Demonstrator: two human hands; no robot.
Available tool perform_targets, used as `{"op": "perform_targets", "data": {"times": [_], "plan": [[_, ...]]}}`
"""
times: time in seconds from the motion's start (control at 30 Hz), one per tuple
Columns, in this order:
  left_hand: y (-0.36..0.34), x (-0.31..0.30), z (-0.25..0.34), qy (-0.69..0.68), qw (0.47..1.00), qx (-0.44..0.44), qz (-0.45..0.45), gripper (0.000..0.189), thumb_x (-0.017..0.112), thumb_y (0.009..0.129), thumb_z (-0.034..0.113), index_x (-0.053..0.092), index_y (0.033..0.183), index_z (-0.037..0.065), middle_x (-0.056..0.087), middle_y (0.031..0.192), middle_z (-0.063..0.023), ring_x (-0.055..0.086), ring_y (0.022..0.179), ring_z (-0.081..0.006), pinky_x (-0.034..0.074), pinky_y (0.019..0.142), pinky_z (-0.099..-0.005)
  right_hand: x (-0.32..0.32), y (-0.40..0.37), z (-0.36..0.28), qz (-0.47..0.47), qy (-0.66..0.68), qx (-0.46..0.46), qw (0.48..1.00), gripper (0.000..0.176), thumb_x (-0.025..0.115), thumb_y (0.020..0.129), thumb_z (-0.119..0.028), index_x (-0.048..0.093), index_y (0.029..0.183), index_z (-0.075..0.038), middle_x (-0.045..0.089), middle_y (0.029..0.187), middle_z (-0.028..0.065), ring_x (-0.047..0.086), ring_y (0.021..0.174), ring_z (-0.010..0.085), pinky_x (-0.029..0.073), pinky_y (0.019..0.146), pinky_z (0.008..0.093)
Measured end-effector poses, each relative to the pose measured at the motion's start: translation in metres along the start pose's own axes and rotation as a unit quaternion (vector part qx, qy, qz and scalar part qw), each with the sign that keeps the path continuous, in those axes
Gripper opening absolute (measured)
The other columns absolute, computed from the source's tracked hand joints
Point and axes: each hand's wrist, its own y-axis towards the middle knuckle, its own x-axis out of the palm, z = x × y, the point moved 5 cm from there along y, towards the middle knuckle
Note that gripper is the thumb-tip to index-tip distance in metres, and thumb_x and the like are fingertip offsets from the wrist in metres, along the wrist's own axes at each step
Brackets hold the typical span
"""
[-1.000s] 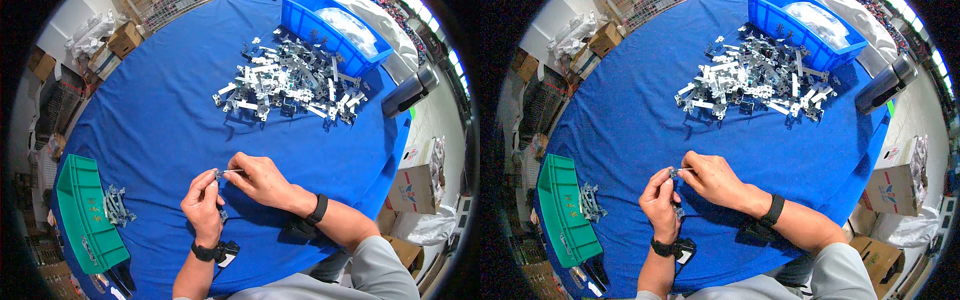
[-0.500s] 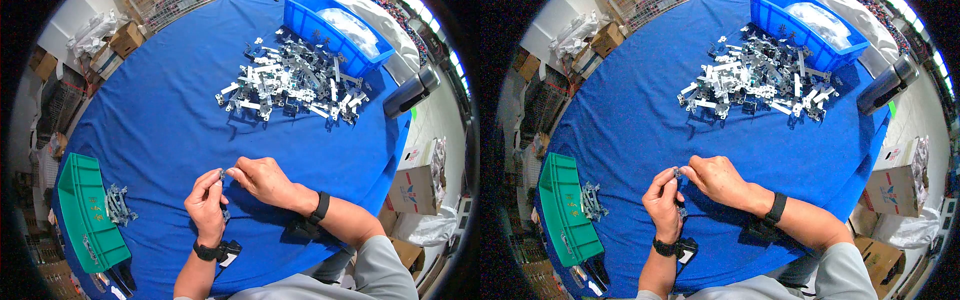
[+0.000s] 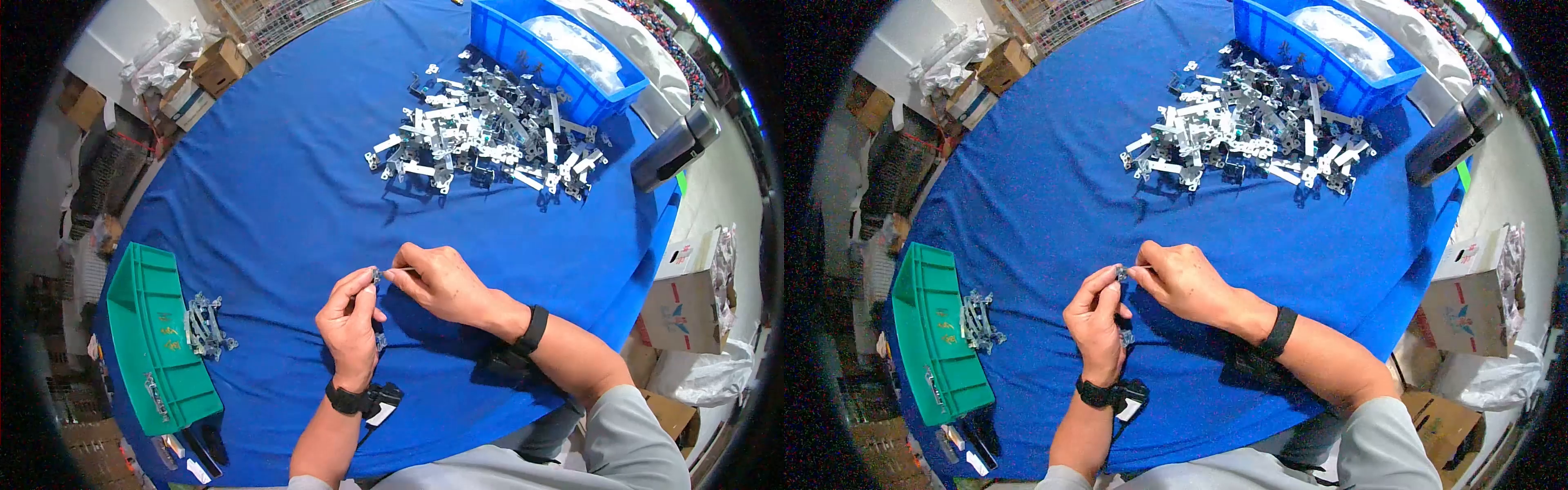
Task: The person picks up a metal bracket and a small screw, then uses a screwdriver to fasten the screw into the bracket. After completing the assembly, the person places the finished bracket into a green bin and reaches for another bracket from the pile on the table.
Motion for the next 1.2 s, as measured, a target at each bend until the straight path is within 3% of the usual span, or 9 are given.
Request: {"op": "perform_targets", "data": {"times": [0.2, 0.3, 0.4, 0.57, 0.8, 0.87, 0.9, 1.13, 1.2], "plan": [[-0.0001, 0.0001, -0.0004, 0.014, 1.0, 0.008, 0.004, 0.02, 0.059, 0.092, -0.004, 0.071, 0.107, -0.003, 0.069, 0.11, -0.0107, 0.058, 0.067, -0.0068, 0.048, 0.051, -0.0195, -0.0009, -0.0027, -0.001, -0.003, -0.058, -0.033, 0.998, 0.024, 0.065, 0.094, -0.018, 0.055, 0.081, 0.0, 0.059, 0.062, 0.0178, 0.06, 0.055, 0.0353, 0.044, 0.049, 0.0426], [0.0003, -0.0022, -0.002, 0.016, 1.0, 0.005, 0.002, 0.02, 0.058, 0.092, -0.005, 0.07, 0.107, -0.004, 0.068, 0.111, -0.0111, 0.058, 0.066, -0.0067, 0.048, 0.051, -0.0193, 0.0028, -0.0014, 0.0007, -0.017, -0.073, -0.012, 0.997, 0.027, 0.064, 0.094, -0.023, 0.055, 0.082, -0.001, 0.061, 0.065, 0.0192, 0.063, 0.061, 0.0399, 0.048, 0.053, 0.0483], [0.0003, -0.0013, -0.0019, 0.015, 1.0, -0.001, 0.001, 0.02, 0.058, 0.092, -0.005, 0.07, 0.108, -0.004, 0.068, 0.111, -0.0114, 0.058, 0.065, -0.0069, 0.049, 0.051, -0.0194, -0.0008, -0.0018, -0.0013, 0.039, 0.034, -0.043, 0.998, 0.027, 0.064, 0.094, -0.024, 0.055, 0.082, -0.001, 0.061, 0.064, 0.0191, 0.062, 0.06, 0.0408, 0.047, 0.052, 0.0495], [-0.0006, -0.0013, -0.0003, 0.021, 1.0, -0.001, 0.004, 0.02, 0.059, 0.092, -0.004, 0.07, 0.108, -0.003, 0.068, 0.111, -0.0112, 0.059, 0.067, -0.0074, 0.05, 0.052, -0.0197, 0.001, -0.0024, 0.0014, -0.039, -0.073, 0.0, 0.997, 0.023, 0.065, 0.093, -0.021, 0.056, 0.09, 0.0, 0.063, 0.068, 0.0179, 0.064, 0.064, 0.0389, 0.049, 0.056, 0.0482], [-0.0004, -0.0012, -0.0008, 0.009, 1.0, -0.004, 0.008, 0.02, 0.059, 0.091, -0.005, 0.071, 0.108, -0.003, 0.068, 0.11, -0.0109, 0.061, 0.069, -0.0084, 0.051, 0.053, -0.0203, -0.0041, -0.0029, -0.0037, 0.036, 0.036, -0.031, 0.998, 0.026, 0.064, 0.094, -0.021, 0.054, 0.079, -0.002, 0.059, 0.063, 0.0191, 0.061, 0.059, 0.04, 0.046, 0.051, 0.0485], [-0.0007, -0.0002, 0.0017, 0.009, 1.0, 0.005, 0.01, 0.02, 0.059, 0.091, -0.005, 0.071, 0.107, -0.003, 0.069, 0.108, -0.0109, 0.061, 0.069, -0.0088, 0.051, 0.054, -0.0205, 0.0013, -0.0035, 0.0036, -0.035, -0.062, 0.003, 0.997, 0.022, 0.066, 0.094, -0.016, 0.054, 0.082, -0.001, 0.059, 0.063, 0.0149, 0.062, 0.056, 0.0314, 0.045, 0.05, 0.0388], [-0.0009, -0.0012, -0.0007, 0.009, 1.0, -0.006, 0.01, 0.02, 0.059, 0.091, -0.005, 0.071, 0.107, -0.003, 0.069, 0.108, -0.011, 0.061, 0.069, -0.0091, 0.051, 0.054, -0.0207, 0.0004, -0.0021, 0.0016, -0.05, -0.066, 0.025, 0.996, 0.024, 0.064, 0.094, -0.02, 0.054, 0.084, 0.0, 0.062, 0.068, 0.0191, 0.064, 0.064, 0.0385, 0.047, 0.053, 0.0467], [-0.0001, -0.0005, 0.0005, 0.002, 1.0, 0.002, 0.005, 0.02, 0.059, 0.091, -0.005, 0.071, 0.107, -0.003, 0.069, 0.111, -0.0118, 0.061, 0.068, -0.0095, 0.051, 0.054, -0.0209, -0.0047, -0.0016, -0.003, 0.038, 0.012, -0.042, 0.998, 0.024, 0.066, 0.092, -0.018, 0.052, 0.082, -0.001, 0.06, 0.066, 0.0192, 0.062, 0.062, 0.0398, 0.047, 0.053, 0.0472], [-0.0007, -0.0007, 0.0006, 0.005, 1.0, 0.003, 0.003, 0.02, 0.059, 0.091, -0.005, 0.07, 0.108, -0.003, 0.069, 0.111, -0.0119, 0.062, 0.07, -0.0096, 0.052, 0.054, -0.0209, -0.0004, -0.0025, 0.0026, -0.051, -0.067, -0.007, 0.996, 0.02, 0.066, 0.091, -0.014, 0.052, 0.091, 0.0, 0.062, 0.069, 0.0185, 0.063, 0.064, 0.0393, 0.048, 0.055, 0.047]]}}
